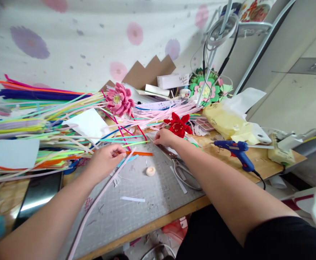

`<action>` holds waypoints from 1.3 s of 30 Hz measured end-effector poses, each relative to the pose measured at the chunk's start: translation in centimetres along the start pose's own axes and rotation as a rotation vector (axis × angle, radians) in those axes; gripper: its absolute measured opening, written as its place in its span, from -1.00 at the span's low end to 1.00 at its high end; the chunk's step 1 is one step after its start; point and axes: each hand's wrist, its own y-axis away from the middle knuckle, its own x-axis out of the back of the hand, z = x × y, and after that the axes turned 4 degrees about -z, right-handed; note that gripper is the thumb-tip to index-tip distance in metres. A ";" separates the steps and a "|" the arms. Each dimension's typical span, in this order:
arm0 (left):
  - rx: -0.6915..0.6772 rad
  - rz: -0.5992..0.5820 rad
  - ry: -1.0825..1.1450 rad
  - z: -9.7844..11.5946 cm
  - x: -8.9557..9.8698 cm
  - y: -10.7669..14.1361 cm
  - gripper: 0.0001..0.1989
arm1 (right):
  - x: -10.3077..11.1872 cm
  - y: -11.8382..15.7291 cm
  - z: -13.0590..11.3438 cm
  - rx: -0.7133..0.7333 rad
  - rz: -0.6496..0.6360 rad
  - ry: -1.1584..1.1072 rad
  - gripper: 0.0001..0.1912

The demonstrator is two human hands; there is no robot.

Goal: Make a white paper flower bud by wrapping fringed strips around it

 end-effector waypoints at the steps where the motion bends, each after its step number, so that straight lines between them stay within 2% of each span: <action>1: 0.004 -0.004 -0.003 0.0 0.0 0.0 -0.86 | 0.0 0.0 0.0 -0.002 0.006 -0.006 -0.69; 14: 0.010 -0.028 -0.016 -0.4 0.0 -0.3 -0.83 | -0.3 0.1 -0.6 -0.045 0.088 0.007 -0.69; 19: -0.003 -0.028 -0.029 -0.6 0.0 -0.3 -0.83 | 1.0 1.2 -0.8 -0.054 0.170 -0.014 -0.68; 22: -0.015 -0.024 -0.041 -0.7 0.0 -0.3 -0.83 | 2.3 3.9 -1.0 0.006 0.171 -0.054 -0.76; 25: -0.029 -0.017 -0.050 -0.7 0.1 -0.2 -0.84 | 2.8 8.5 -1.8 0.152 0.104 -0.088 -0.83; 27: -0.036 -0.018 -0.055 -0.8 0.1 -0.3 -0.85 | 2.2 11.9 -2.7 0.269 0.002 -0.093 -0.90; 29: -0.033 -0.024 -0.061 -0.8 0.1 -0.4 -0.85 | 1.0 15.1 -3.5 0.445 -0.145 -0.041 -0.88; 31: -0.020 -0.031 -0.063 -0.8 0.2 -0.5 -0.85 | -0.6 17.6 -4.0 0.532 -0.216 0.028 -0.85; 36: 0.002 -0.066 -0.056 -0.9 0.2 -0.5 -0.84 | -3.7 20.3 -3.7 0.534 -0.295 0.098 -0.74; 39: 0.006 -0.090 -0.054 -0.8 0.0 -0.4 -0.84 | -4.0 20.4 -3.3 0.489 -0.235 0.098 -0.77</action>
